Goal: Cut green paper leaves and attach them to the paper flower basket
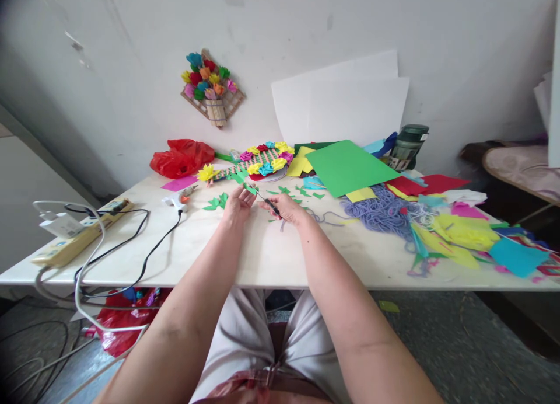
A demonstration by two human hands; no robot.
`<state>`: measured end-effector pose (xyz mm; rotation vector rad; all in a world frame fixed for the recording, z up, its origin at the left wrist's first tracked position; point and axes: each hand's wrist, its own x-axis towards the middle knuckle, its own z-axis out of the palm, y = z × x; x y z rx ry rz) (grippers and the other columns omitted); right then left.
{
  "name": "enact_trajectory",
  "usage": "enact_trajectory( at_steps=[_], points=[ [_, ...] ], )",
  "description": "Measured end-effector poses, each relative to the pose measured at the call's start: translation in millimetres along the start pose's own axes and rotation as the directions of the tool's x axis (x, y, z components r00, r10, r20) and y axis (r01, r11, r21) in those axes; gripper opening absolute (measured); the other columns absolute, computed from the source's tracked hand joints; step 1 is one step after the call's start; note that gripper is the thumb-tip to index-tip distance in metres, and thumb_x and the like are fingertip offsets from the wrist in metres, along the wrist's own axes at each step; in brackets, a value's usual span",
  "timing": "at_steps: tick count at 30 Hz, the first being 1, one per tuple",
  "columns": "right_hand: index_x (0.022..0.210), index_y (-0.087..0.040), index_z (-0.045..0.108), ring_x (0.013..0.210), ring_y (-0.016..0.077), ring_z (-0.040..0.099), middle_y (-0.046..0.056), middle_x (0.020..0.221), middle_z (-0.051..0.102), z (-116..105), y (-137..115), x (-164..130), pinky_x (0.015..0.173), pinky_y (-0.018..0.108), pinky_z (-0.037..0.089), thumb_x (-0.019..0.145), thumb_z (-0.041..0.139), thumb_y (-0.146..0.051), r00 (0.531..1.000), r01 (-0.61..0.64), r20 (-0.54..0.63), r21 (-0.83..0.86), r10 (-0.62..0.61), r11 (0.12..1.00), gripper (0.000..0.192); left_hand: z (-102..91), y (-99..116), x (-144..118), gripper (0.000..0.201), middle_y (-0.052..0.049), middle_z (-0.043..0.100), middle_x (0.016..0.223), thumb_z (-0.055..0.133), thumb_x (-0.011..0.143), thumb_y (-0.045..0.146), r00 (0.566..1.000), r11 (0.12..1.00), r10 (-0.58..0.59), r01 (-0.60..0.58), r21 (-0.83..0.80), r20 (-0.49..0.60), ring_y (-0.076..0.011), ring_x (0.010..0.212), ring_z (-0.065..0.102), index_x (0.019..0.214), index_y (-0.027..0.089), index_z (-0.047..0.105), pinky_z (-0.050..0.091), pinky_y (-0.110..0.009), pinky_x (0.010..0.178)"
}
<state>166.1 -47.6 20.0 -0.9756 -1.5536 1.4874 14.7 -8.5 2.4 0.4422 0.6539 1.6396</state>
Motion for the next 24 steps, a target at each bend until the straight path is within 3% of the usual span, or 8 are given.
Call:
enact_trajectory(
  at_steps=[9, 14, 24],
  points=[
    [0.064, -0.014, 0.055, 0.039, 0.0034, 0.028, -0.006, 0.047, 0.041, 0, -3, -3, 0.031, 0.016, 0.022, 0.07, 0.071, -0.028, 1.0, 0.003, 0.011, -0.019, -0.003, 1.0, 0.022, -2.5, 4, 4, 0.019, -0.002, 0.065, 0.071, 0.069, 0.068, 0.02, 1.0, 1.0, 0.016, -0.016, 0.027, -0.02, -0.0132, 0.066, 0.065, 0.077, 0.018, 0.052, 0.051, -0.025, 0.068],
    [0.065, -0.013, 0.057, 0.038, 0.0035, 0.028, -0.006, 0.046, 0.041, 0, -4, -4, 0.031, 0.016, 0.02, 0.07, 0.07, -0.027, 1.0, -0.005, 0.02, -0.039, 0.006, 0.999, 0.02, -0.3, 5, 0, 0.02, -0.005, 0.068, 0.078, 0.069, 0.07, 0.021, 0.999, 0.999, 0.03, -0.031, 0.035, 0.028, -0.0168, 0.075, 0.068, 0.078, 0.018, 0.051, 0.052, -0.026, 0.069],
    [0.062, -0.015, 0.052, 0.037, 0.0042, 0.027, -0.007, 0.042, 0.037, 4, -14, -11, 0.031, 0.017, 0.022, 0.077, 0.063, -0.028, 1.0, -0.004, 0.021, -0.094, 0.006, 0.996, 0.023, 1.8, 7, -3, 0.02, -0.006, 0.068, 0.079, 0.069, 0.071, 0.023, 1.0, 0.999, 0.018, -0.019, 0.043, 0.012, -0.0171, 0.075, 0.069, 0.08, 0.018, 0.052, 0.052, -0.028, 0.071]
  ],
)
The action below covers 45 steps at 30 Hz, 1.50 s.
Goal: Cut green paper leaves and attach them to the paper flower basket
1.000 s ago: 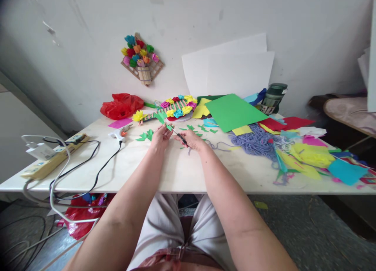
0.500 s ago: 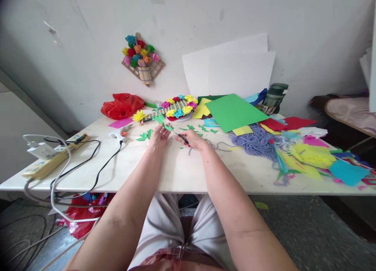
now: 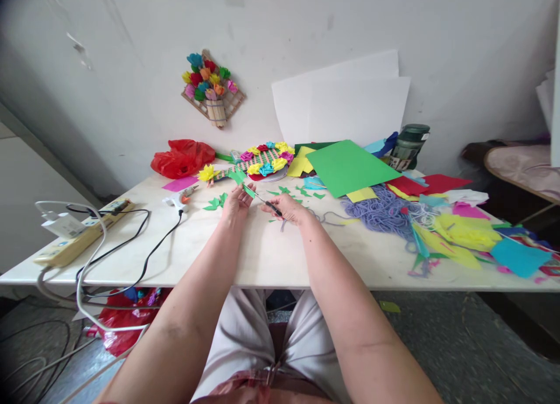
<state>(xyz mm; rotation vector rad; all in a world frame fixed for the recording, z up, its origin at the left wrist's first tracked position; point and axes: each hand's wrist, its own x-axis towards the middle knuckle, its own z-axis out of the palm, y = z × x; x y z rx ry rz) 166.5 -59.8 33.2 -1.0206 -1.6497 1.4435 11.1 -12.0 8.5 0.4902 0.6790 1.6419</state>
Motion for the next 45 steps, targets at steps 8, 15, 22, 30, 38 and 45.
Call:
enact_trajectory(
  at_steps=[8, 15, 22, 30, 38, 45],
  points=[
    [0.06, -0.015, 0.053, 0.038, 0.0046, 0.027, -0.006, 0.042, 0.038, 0, 1, 0, 0.032, 0.017, 0.02, 0.073, 0.066, -0.028, 1.0, 0.016, 0.002, 0.003, -0.016, 1.0, 0.023, -2.0, -1, 2, 0.019, -0.006, 0.069, 0.079, 0.068, 0.073, 0.021, 1.0, 1.0, -0.002, 0.003, -0.015, 0.013, -0.0167, 0.075, 0.069, 0.08, 0.018, 0.051, 0.053, -0.027, 0.072],
    [0.058, -0.014, 0.054, 0.039, 0.0039, 0.028, -0.005, 0.045, 0.041, -1, 6, 4, 0.033, 0.017, 0.021, 0.069, 0.068, -0.026, 0.999, 0.031, -0.017, 0.011, -0.03, 0.999, 0.022, -0.1, -1, 1, 0.015, -0.006, 0.068, 0.077, 0.066, 0.073, 0.017, 1.0, 1.0, 0.006, -0.006, -0.023, 0.004, -0.017, 0.076, 0.068, 0.079, 0.017, 0.052, 0.052, -0.028, 0.073],
    [0.074, -0.012, 0.06, 0.039, 0.0043, 0.032, -0.005, 0.048, 0.046, -2, 8, 6, 0.033, 0.017, 0.025, 0.07, 0.07, -0.029, 0.999, -0.011, -0.04, 0.001, 0.011, 1.0, 0.02, -5.4, -4, 8, 0.017, 0.003, 0.059, 0.06, 0.069, 0.068, 0.017, 0.999, 0.999, 0.033, -0.033, 0.03, 0.014, -0.0074, 0.052, 0.057, 0.077, 0.017, 0.054, 0.049, -0.022, 0.062],
    [0.078, -0.013, 0.056, 0.039, 0.004, 0.039, -0.005, 0.049, 0.05, -7, 13, 7, 0.035, 0.016, 0.028, 0.074, 0.068, -0.036, 1.0, -0.015, -0.003, -0.013, 0.015, 1.0, 0.026, -5.1, -3, 5, 0.026, 0.004, 0.056, 0.058, 0.077, 0.06, 0.021, 0.998, 0.996, 0.042, -0.045, 0.079, 0.037, -0.0052, 0.048, 0.052, 0.074, 0.015, 0.055, 0.046, -0.02, 0.055],
    [0.075, -0.013, 0.055, 0.038, 0.0043, 0.043, -0.004, 0.05, 0.052, -8, 13, 7, 0.034, 0.016, 0.035, 0.076, 0.066, -0.039, 0.999, -0.041, -0.005, -0.074, 0.041, 0.996, 0.028, -5.3, -1, 5, 0.03, 0.004, 0.055, 0.056, 0.079, 0.058, 0.022, 0.997, 0.993, 0.081, -0.082, 0.082, 0.01, -0.0062, 0.048, 0.054, 0.074, 0.014, 0.055, 0.047, -0.021, 0.057],
    [0.079, -0.013, 0.055, 0.034, 0.0037, 0.044, -0.002, 0.051, 0.056, -4, 6, 2, 0.029, 0.014, 0.027, 0.08, 0.063, -0.04, 0.998, -0.069, 0.008, -0.096, 0.07, 0.993, 0.028, -4.6, 0, 3, 0.035, 0.004, 0.054, 0.054, 0.081, 0.054, 0.027, 0.994, 0.989, 0.109, -0.107, 0.098, -0.01, -0.0068, 0.048, 0.054, 0.071, 0.014, 0.053, 0.048, -0.023, 0.057]
  ],
)
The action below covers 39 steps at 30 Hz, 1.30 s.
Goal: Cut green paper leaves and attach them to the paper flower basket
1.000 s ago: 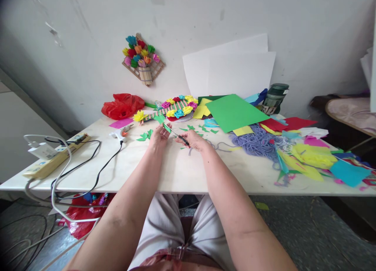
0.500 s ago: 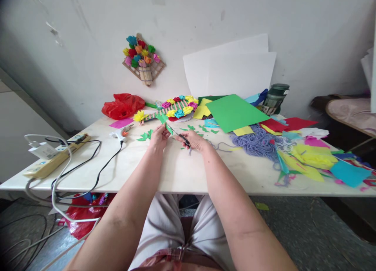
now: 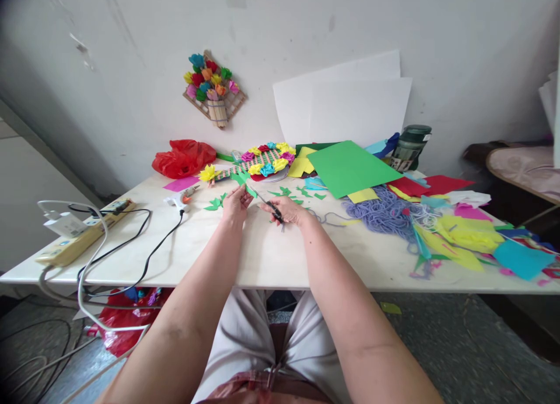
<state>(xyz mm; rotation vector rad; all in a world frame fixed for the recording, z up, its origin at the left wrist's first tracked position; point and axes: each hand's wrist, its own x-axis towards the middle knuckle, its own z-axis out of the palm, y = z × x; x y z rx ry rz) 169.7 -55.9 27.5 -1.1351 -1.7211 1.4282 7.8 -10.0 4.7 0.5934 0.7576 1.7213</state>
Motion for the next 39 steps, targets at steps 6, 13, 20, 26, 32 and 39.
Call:
enact_trajectory(
  at_steps=[6, 13, 20, 26, 32, 39],
  points=[
    [0.084, -0.013, 0.056, 0.034, 0.0043, 0.046, -0.003, 0.051, 0.056, 0, 2, 2, 0.029, 0.014, 0.025, 0.08, 0.062, -0.041, 1.0, -0.008, 0.017, -0.017, 0.008, 1.0, 0.029, 1.0, 0, 0, 0.035, 0.005, 0.052, 0.052, 0.081, 0.054, 0.029, 1.0, 0.999, 0.019, -0.018, 0.032, -0.023, -0.0064, 0.046, 0.052, 0.071, 0.014, 0.053, 0.048, -0.023, 0.057],
    [0.085, -0.013, 0.056, 0.034, 0.0039, 0.046, -0.003, 0.052, 0.057, 1, 2, 3, 0.028, 0.013, 0.025, 0.081, 0.062, -0.039, 1.0, -0.024, -0.005, -0.007, 0.024, 1.0, 0.027, 2.0, -1, 0, 0.034, 0.004, 0.053, 0.053, 0.08, 0.056, 0.027, 0.998, 1.0, 0.03, -0.03, -0.003, -0.062, -0.0076, 0.048, 0.053, 0.07, 0.015, 0.053, 0.049, -0.025, 0.057],
    [0.082, -0.013, 0.056, 0.032, 0.004, 0.044, -0.004, 0.048, 0.056, 5, -5, 0, 0.028, 0.013, 0.03, 0.082, 0.062, -0.035, 0.998, -0.048, -0.026, 0.017, 0.048, 0.999, 0.023, 3.6, 0, -2, 0.033, 0.004, 0.053, 0.053, 0.08, 0.056, 0.026, 0.996, 1.0, 0.031, -0.031, -0.001, -0.087, -0.0079, 0.049, 0.054, 0.07, 0.015, 0.052, 0.05, -0.025, 0.059],
    [0.079, -0.013, 0.055, 0.032, 0.0041, 0.044, -0.004, 0.048, 0.055, 6, -6, 0, 0.029, 0.013, 0.033, 0.082, 0.062, -0.035, 0.998, -0.052, -0.042, -0.004, 0.052, 0.999, 0.023, 2.9, -1, -2, 0.034, 0.003, 0.054, 0.053, 0.08, 0.056, 0.026, 0.996, 1.0, 0.031, -0.031, 0.002, -0.083, -0.0084, 0.049, 0.055, 0.071, 0.015, 0.052, 0.05, -0.025, 0.059],
    [0.07, -0.015, 0.055, 0.032, 0.0039, 0.043, -0.004, 0.047, 0.053, 4, 7, 9, 0.031, 0.014, 0.033, 0.074, 0.068, -0.045, 0.998, 0.021, -0.056, -0.06, -0.025, 0.998, 0.032, 2.9, -2, -1, 0.035, 0.004, 0.053, 0.054, 0.082, 0.054, 0.027, 0.998, 1.0, 0.027, -0.026, 0.018, -0.061, -0.0072, 0.05, 0.054, 0.071, 0.014, 0.053, 0.049, -0.024, 0.06],
    [0.069, -0.015, 0.056, 0.033, 0.0041, 0.043, -0.005, 0.046, 0.052, 6, 10, 13, 0.032, 0.015, 0.034, 0.069, 0.072, -0.044, 0.993, 0.043, -0.108, -0.035, -0.047, 0.998, 0.033, 6.2, -4, -4, 0.035, 0.004, 0.054, 0.056, 0.08, 0.055, 0.024, 0.999, 0.993, 0.034, -0.035, 0.11, 0.012, -0.0067, 0.05, 0.052, 0.081, 0.013, 0.061, 0.048, -0.026, 0.062]
  ],
)
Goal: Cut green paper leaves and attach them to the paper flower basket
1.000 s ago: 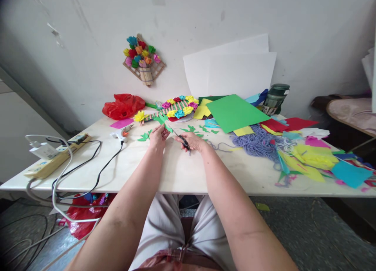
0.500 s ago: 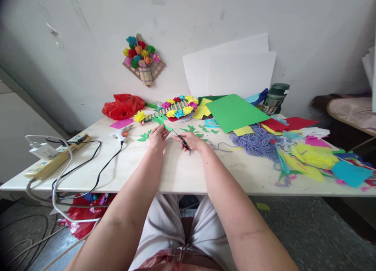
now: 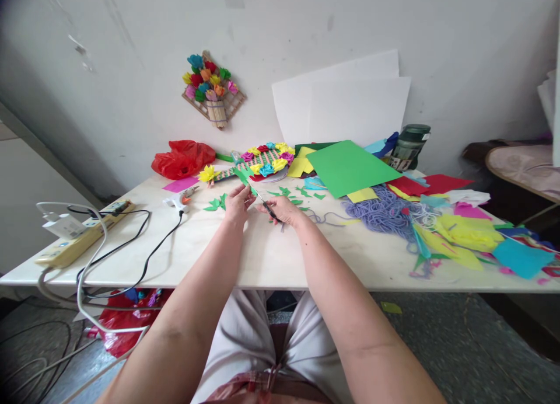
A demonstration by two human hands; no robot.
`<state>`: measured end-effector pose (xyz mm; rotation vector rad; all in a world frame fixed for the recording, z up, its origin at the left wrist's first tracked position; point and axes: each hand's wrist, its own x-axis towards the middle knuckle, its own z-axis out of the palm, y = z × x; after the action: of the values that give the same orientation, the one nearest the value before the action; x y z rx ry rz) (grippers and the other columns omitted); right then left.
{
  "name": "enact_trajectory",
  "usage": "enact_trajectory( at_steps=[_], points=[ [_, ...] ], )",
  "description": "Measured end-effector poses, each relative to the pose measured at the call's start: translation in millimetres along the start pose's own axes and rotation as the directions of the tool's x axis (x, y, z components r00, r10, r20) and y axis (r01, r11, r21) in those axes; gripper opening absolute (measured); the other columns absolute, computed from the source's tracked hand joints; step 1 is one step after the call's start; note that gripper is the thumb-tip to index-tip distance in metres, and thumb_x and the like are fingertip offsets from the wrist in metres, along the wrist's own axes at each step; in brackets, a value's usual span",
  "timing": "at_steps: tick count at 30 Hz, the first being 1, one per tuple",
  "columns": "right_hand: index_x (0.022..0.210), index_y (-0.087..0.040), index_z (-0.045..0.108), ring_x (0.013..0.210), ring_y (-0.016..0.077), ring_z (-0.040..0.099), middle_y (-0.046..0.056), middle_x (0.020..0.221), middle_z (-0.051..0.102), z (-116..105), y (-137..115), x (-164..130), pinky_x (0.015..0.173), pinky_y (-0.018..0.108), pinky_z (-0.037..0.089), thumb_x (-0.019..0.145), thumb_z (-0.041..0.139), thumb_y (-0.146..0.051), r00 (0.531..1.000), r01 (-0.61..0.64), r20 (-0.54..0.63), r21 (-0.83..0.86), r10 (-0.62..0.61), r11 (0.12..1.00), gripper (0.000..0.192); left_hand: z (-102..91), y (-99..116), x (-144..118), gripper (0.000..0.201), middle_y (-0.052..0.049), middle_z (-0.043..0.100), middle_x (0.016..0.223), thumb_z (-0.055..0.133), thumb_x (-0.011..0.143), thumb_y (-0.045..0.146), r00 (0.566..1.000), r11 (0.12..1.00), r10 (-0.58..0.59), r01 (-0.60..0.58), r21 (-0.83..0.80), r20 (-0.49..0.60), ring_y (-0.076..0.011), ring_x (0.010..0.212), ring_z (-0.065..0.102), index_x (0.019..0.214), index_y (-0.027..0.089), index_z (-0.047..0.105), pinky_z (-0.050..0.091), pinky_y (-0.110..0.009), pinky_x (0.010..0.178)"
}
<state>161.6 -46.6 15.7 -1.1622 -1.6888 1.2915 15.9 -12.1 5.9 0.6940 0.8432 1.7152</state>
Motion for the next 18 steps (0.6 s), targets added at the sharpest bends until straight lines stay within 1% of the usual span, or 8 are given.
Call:
enact_trajectory(
  at_steps=[6, 11, 14, 18],
  points=[
    [0.076, -0.014, 0.061, 0.034, 0.0041, 0.042, -0.005, 0.047, 0.051, 2.0, -4.0, -1.4, 0.033, 0.016, 0.035, 0.07, 0.072, -0.04, 0.998, -0.016, -0.064, 0.011, 0.017, 1.0, 0.029, 3.8, 0.3, -5.2, 0.043, 0.003, 0.056, 0.059, 0.078, 0.056, 0.021, 0.994, 1.0, 0.006, -0.007, 0.009, 0.107, -0.0071, 0.053, 0.052, 0.096, 0.013, 0.065, 0.047, -0.027, 0.064],
    [0.077, -0.013, 0.062, 0.034, 0.0039, 0.042, -0.005, 0.047, 0.051, 2.1, -3.7, -0.7, 0.034, 0.016, 0.036, 0.07, 0.072, -0.041, 0.995, -0.006, -0.1, -0.008, 0.006, 1.0, 0.031, 6.9, -0.2, -8.0, 0.047, 0.004, 0.055, 0.061, 0.077, 0.055, 0.016, 0.987, 1.0, 0.007, -0.007, -0.003, 0.161, -0.0075, 0.055, 0.053, 0.101, 0.016, 0.065, 0.048, -0.028, 0.066],
    [0.076, -0.014, 0.061, 0.033, 0.0038, 0.042, -0.005, 0.046, 0.051, 2.0, -4.1, -1.0, 0.034, 0.015, 0.035, 0.071, 0.072, -0.041, 0.995, -0.011, -0.097, -0.006, 0.011, 1.0, 0.03, 7.6, 0.1, -8.2, 0.046, 0.003, 0.055, 0.062, 0.076, 0.056, 0.013, 0.986, 1.0, 0.011, -0.009, -0.007, 0.169, -0.0075, 0.055, 0.053, 0.1, 0.015, 0.065, 0.048, -0.027, 0.065],
    [0.074, -0.014, 0.059, 0.033, 0.0043, 0.043, -0.005, 0.046, 0.052, 0.1, -4.6, -2.0, 0.033, 0.016, 0.035, 0.072, 0.07, -0.042, 0.998, -0.006, -0.059, 0.017, 0.007, 1.0, 0.031, 6.5, 1.5, -6.9, 0.046, 0.003, 0.055, 0.062, 0.074, 0.056, 0.01, 0.985, 1.0, -0.004, 0.004, 0.0, 0.175, -0.007, 0.055, 0.052, 0.101, 0.014, 0.066, 0.047, -0.025, 0.063]
  ],
)
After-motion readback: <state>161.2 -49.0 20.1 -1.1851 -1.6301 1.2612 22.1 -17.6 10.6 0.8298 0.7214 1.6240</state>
